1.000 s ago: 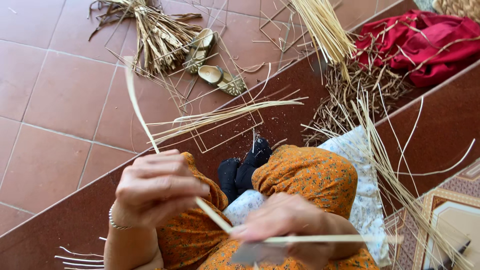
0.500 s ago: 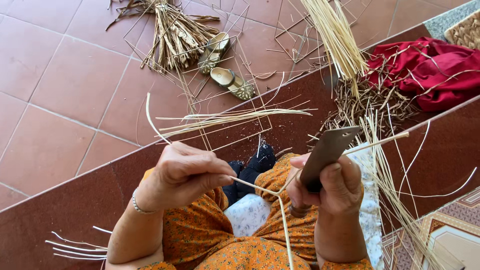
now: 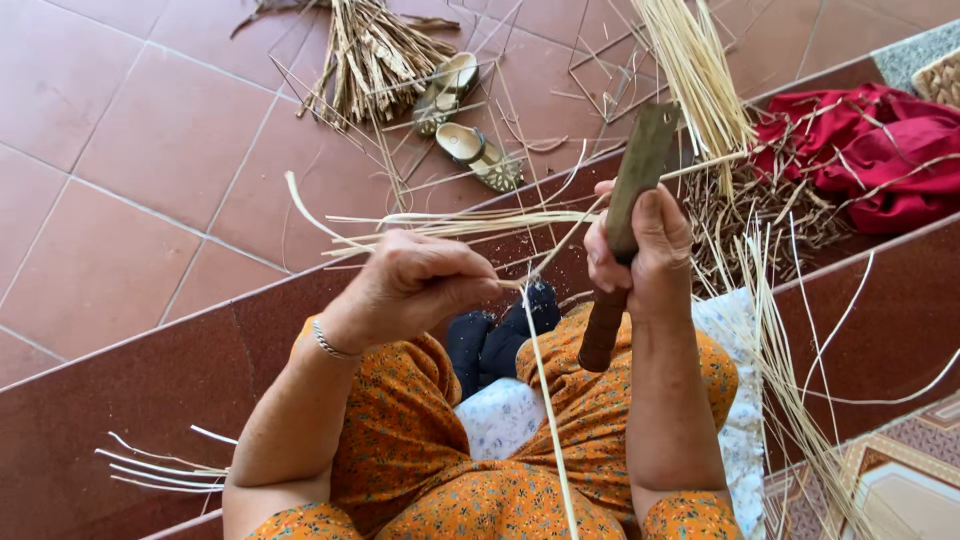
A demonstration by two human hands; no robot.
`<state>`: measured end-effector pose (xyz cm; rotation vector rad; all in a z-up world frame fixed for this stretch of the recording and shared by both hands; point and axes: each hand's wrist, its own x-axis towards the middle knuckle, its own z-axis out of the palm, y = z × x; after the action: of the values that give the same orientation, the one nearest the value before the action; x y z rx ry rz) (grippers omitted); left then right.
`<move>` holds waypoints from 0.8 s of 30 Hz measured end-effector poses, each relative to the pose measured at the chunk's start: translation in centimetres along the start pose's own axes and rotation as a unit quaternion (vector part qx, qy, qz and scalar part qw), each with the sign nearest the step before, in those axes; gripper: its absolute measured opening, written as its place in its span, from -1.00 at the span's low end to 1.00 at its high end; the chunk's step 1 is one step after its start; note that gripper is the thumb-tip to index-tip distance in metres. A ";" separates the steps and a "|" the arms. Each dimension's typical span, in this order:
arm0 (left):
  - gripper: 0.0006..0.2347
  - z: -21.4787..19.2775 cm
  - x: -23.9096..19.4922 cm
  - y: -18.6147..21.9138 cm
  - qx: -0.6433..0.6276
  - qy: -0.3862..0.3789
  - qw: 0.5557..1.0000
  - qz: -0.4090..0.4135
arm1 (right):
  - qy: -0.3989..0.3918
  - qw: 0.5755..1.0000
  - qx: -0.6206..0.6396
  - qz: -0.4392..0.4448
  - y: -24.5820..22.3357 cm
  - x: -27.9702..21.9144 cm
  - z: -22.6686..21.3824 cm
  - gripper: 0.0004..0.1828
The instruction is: The person sits on the floor and uses a knife to split dried plant stems into thin strips. They hold the stems in one hand and repeatedly draw the knife along them to separate the fibers, discarding the resulting strips onto the floor.
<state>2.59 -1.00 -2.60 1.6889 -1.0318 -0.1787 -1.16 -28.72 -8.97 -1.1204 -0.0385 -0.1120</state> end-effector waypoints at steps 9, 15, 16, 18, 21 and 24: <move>-0.92 0.5 0.4 -2.5 0.017 0.010 1.000 0.013 | 0.000 1.000 0.011 0.016 2.8 2.5 -1.5 -0.53; -0.93 -0.1 -0.5 -2.4 0.000 0.055 0.998 -0.028 | -0.166 0.949 0.266 0.021 -0.2 0.5 -1.7 -0.40; -0.93 0.1 -0.6 -2.3 0.005 0.064 0.997 -0.036 | -0.210 0.930 0.301 0.017 -0.9 -0.4 -1.5 -0.35; -0.93 0.5 -0.5 -2.2 -0.007 0.059 0.996 -0.066 | -0.247 0.927 0.282 0.024 -1.3 -1.7 -0.5 -0.30; -0.93 1.0 0.3 -1.8 0.004 0.055 0.997 -0.059 | -0.225 0.965 0.128 0.046 -0.9 -2.7 1.3 -0.31; -0.92 1.4 0.3 -1.6 -0.001 0.048 0.998 -0.051 | -0.202 0.978 0.010 0.047 -0.2 -3.8 2.6 -0.33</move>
<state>2.80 -2.13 -4.43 1.7329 -0.8747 -0.1632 -4.88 -26.25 -7.99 -1.1087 -0.3490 0.2018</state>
